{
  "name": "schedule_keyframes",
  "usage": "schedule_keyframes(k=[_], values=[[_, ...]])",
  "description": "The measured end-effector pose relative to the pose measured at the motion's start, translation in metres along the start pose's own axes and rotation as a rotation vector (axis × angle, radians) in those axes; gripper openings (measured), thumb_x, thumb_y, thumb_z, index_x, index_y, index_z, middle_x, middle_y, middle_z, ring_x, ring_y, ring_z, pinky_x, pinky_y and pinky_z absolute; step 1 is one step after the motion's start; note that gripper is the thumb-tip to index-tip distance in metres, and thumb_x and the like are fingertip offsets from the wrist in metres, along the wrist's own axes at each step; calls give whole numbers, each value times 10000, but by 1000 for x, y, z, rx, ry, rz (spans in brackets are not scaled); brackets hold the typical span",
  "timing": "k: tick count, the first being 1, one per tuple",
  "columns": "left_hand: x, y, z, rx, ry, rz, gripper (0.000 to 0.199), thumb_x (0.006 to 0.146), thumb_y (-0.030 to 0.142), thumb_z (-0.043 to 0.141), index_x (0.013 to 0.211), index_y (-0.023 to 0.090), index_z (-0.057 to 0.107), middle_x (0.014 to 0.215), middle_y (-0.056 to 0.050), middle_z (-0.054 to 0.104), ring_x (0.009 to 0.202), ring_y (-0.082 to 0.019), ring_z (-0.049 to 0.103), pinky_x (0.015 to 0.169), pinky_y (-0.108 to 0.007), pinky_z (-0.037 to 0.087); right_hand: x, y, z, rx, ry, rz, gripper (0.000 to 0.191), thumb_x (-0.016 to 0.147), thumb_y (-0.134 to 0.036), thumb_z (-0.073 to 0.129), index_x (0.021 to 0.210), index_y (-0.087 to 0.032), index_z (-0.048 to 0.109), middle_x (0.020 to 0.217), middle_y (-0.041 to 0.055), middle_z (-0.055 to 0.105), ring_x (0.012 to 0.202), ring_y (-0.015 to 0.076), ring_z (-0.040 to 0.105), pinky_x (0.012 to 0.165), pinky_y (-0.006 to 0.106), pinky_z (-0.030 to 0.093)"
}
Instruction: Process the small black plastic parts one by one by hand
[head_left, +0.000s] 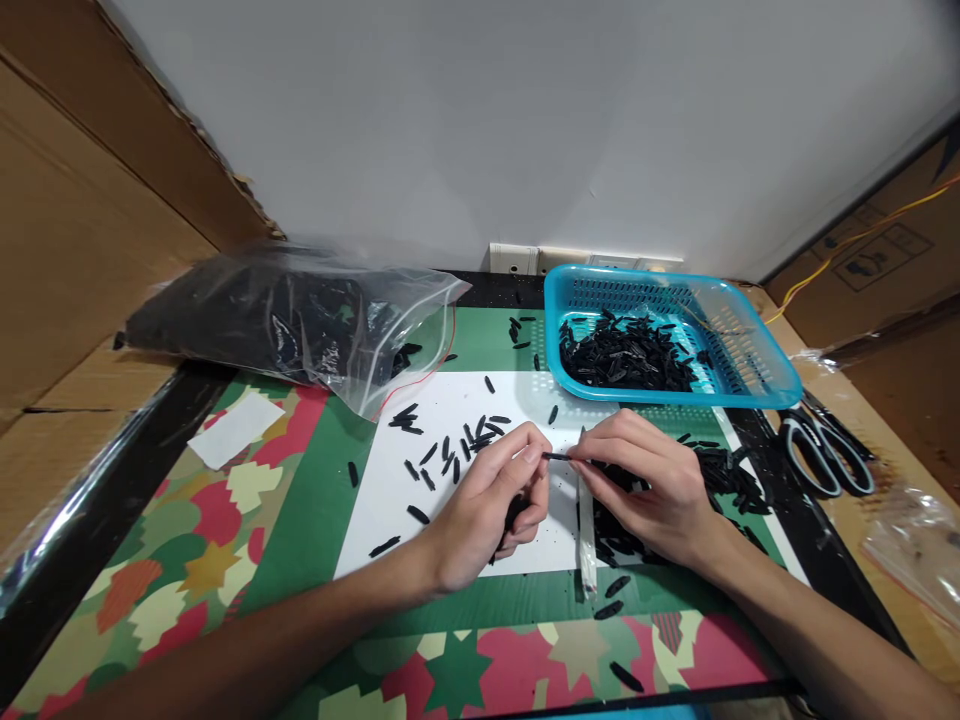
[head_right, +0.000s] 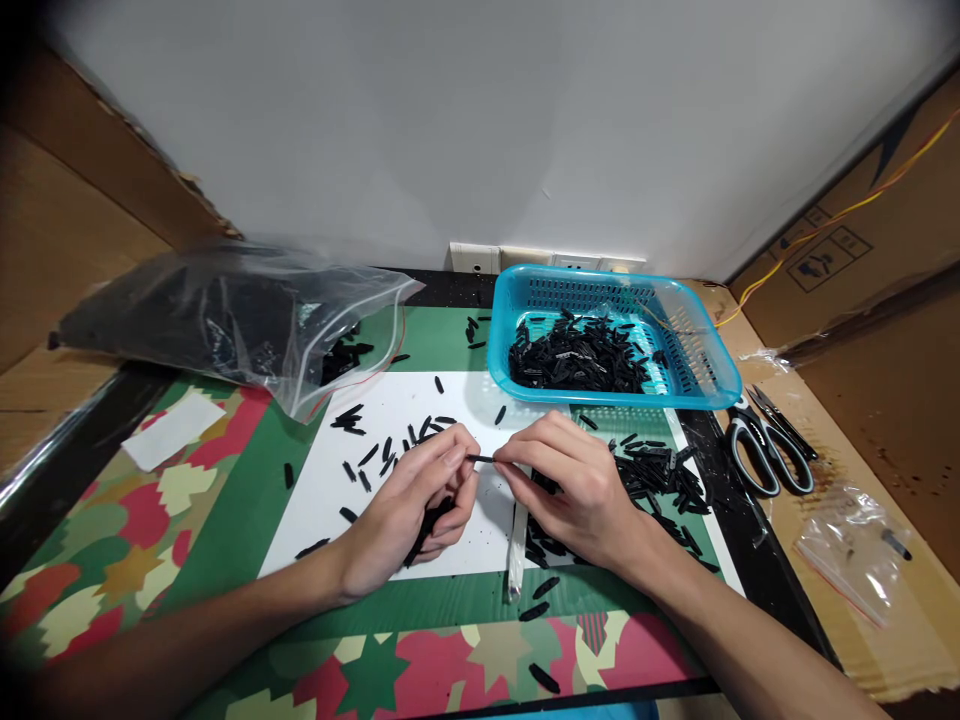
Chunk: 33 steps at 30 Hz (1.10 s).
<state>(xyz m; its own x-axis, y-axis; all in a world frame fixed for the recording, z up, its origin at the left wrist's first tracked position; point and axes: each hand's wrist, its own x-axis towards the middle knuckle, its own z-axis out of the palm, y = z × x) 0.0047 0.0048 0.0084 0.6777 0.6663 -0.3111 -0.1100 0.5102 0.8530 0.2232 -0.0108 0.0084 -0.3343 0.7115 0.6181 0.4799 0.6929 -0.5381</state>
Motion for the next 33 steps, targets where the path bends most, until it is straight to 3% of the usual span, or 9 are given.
schedule_keyframes(k=[16, 27, 33], values=[[1, -1, 1, 40, -11, 39, 368, 1091, 563, 502, 921, 252, 406, 605, 113, 419, 432, -45, 262, 386, -116, 201, -1, -1, -1, 34, -48, 38, 171, 1022, -94, 630, 1115, -199, 729, 934, 82, 780, 819, 209, 712, 736, 360, 582], [0, -4, 1, 46, -9, 52, 317, 1111, 548, 479, 991, 257, 441, 600, 117, 409, 440, -43, 261, 405, -115, 228, -1, -1, 0, 203, -59, 296, 99, 1032, -163, 658, 1049, -211, 743, 891, 31, 740, 765, 162, 658, 695, 301, 536], [0, -3, 1, 53, -8, 45, 313, 1102, 563, 493, 1014, 267, 448, 602, 116, 413, 445, -51, 271, 398, -119, 223, -1, -2, 1, 259, -31, 350, 71, 1025, -191, 686, 1024, -217, 752, 904, 35, 754, 754, 164, 672, 670, 300, 545]])
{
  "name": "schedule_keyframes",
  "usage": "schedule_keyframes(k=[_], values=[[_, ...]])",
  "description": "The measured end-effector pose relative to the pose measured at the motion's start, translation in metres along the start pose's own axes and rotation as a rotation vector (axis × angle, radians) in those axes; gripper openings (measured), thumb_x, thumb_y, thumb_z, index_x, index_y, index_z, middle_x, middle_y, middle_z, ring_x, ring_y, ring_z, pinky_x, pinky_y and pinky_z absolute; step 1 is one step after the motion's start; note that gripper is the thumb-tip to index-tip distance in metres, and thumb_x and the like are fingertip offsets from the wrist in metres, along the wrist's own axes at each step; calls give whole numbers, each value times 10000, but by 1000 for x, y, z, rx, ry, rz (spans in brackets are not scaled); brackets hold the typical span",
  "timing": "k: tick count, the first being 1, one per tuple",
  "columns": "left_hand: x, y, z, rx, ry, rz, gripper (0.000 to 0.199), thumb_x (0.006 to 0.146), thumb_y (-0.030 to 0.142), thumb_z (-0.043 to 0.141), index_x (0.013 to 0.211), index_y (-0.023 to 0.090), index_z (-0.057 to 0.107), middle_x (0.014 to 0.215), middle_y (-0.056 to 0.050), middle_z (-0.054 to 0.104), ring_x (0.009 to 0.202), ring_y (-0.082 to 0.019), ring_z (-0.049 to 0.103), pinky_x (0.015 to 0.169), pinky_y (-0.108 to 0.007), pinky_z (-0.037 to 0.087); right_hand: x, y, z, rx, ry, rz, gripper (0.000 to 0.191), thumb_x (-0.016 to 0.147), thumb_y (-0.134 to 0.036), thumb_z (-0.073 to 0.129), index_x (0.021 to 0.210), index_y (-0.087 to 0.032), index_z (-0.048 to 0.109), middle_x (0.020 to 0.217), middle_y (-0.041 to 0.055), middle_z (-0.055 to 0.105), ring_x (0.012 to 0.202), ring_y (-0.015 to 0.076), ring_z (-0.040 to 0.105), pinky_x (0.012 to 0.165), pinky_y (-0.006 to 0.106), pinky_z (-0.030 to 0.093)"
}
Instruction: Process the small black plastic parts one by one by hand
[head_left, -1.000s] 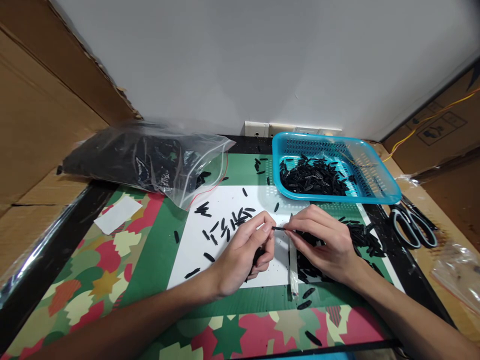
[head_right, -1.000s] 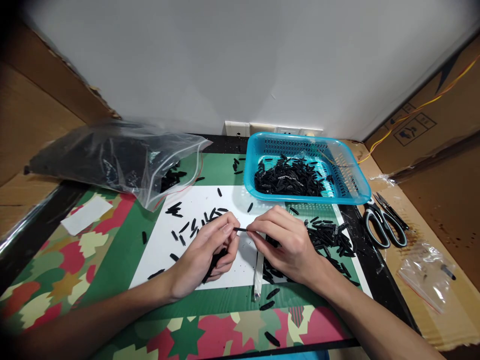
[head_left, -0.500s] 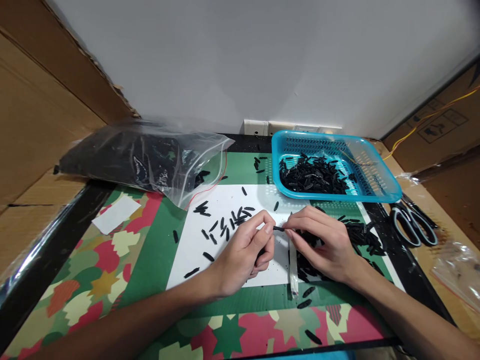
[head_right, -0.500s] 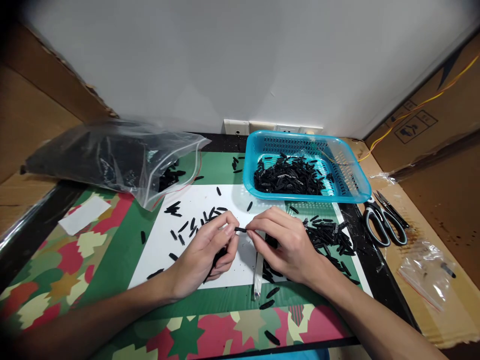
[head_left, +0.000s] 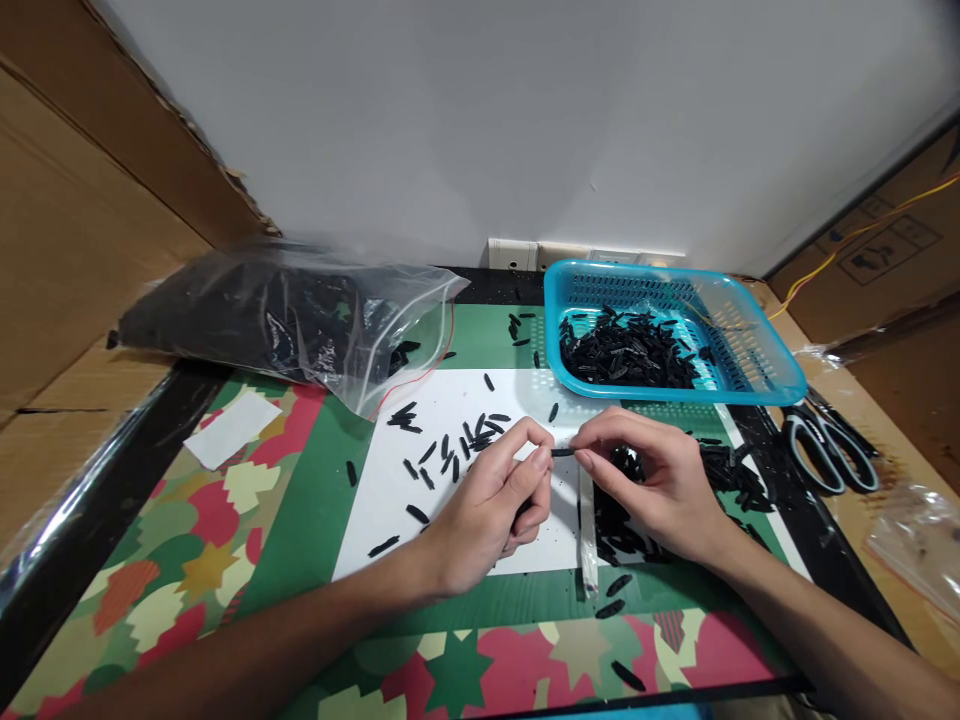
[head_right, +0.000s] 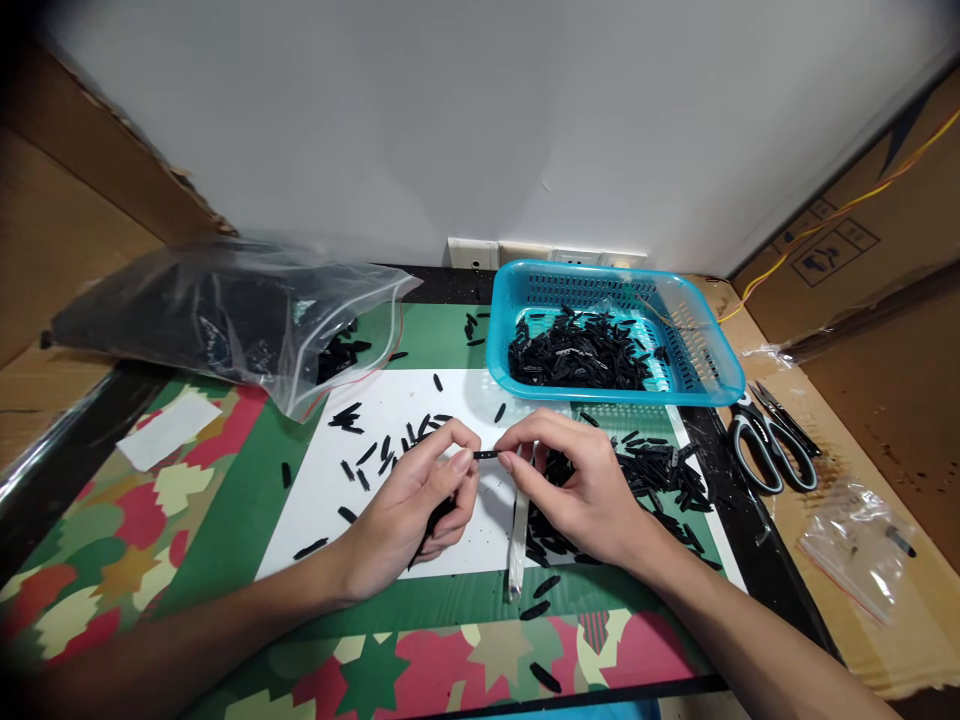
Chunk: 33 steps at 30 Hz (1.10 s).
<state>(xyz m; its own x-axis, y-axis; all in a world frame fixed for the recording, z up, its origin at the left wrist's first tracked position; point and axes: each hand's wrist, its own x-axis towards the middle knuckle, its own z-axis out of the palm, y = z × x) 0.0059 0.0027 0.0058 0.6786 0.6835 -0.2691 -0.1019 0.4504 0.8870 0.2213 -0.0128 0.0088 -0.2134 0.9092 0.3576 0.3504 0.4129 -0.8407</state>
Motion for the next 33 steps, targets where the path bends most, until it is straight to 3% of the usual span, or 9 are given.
schedule_keyframes(k=[4, 7, 10, 12, 17, 20, 24, 28, 33], values=[[-1, 2, 0, 2, 12, -19, 324, 1095, 582, 491, 1018, 270, 450, 615, 110, 418, 460, -62, 274, 390, -128, 201, 0, -2, -5, -112, 54, -153, 127, 995, -119, 688, 1033, -229, 739, 881, 32, 758, 749, 186, 690, 663, 331, 558], [-2, 2, -1, -11, 7, -41, 343, 1093, 604, 465, 1024, 268, 455, 621, 105, 417, 470, -69, 272, 387, -130, 186, 2, 3, -27, -457, 302, -459, 275, 907, -58, 763, 1089, -263, 749, 887, 37, 778, 778, 233, 705, 736, 399, 558], [-3, 1, -1, -12, -3, -43, 359, 1092, 621, 445, 1042, 266, 463, 620, 102, 422, 474, -74, 287, 390, -131, 195, 9, 14, -52, -785, 575, -413, 263, 910, -82, 794, 1111, -248, 762, 924, 54, 803, 834, 261, 712, 864, 453, 536], [-3, 0, -2, 1, -4, -42, 368, 1090, 632, 432, 1059, 267, 466, 626, 98, 433, 479, -79, 310, 395, -137, 208, 12, 19, -57, -869, 572, -329, 198, 938, -151, 803, 1125, -205, 763, 1009, 98, 810, 923, 285, 718, 891, 460, 526], [-4, 2, 0, 80, 15, -63, 398, 1086, 662, 393, 1155, 275, 454, 639, 97, 426, 509, -101, 339, 435, -168, 243, 0, 1, -11, -605, 174, -548, 199, 955, -21, 696, 1090, -163, 729, 967, 101, 782, 916, 242, 660, 835, 387, 545], [-7, 3, 1, 205, 31, 11, 429, 1086, 659, 398, 1242, 265, 460, 697, 81, 441, 599, -121, 420, 530, -202, 357, -12, -12, 24, -463, -55, -607, 189, 1048, -88, 575, 1144, -118, 734, 1020, 115, 788, 912, 235, 645, 779, 375, 508], [-11, 4, -1, 355, 40, 99, 480, 1094, 658, 366, 1305, 243, 479, 941, -4, 589, 838, -166, 556, 721, -260, 482, -18, -13, 41, -413, -113, -551, 218, 1079, -93, 527, 1074, -137, 740, 918, 76, 758, 865, 218, 591, 741, 354, 455], [-12, 5, 2, 277, 52, -10, 549, 1072, 710, 353, 1344, 258, 504, 855, 18, 554, 679, -147, 474, 535, -221, 375, -17, -12, 39, -343, -158, -406, 162, 1075, -127, 580, 1051, -178, 732, 964, 69, 744, 916, 228, 574, 800, 368, 481], [-9, 2, 4, 201, 98, 1, 563, 1054, 710, 416, 1344, 253, 568, 853, 4, 585, 652, -144, 470, 514, -213, 353, -18, -15, 40, -190, -203, -206, 162, 1053, -119, 616, 1041, -222, 741, 988, 51, 719, 923, 222, 568, 827, 381, 522]])
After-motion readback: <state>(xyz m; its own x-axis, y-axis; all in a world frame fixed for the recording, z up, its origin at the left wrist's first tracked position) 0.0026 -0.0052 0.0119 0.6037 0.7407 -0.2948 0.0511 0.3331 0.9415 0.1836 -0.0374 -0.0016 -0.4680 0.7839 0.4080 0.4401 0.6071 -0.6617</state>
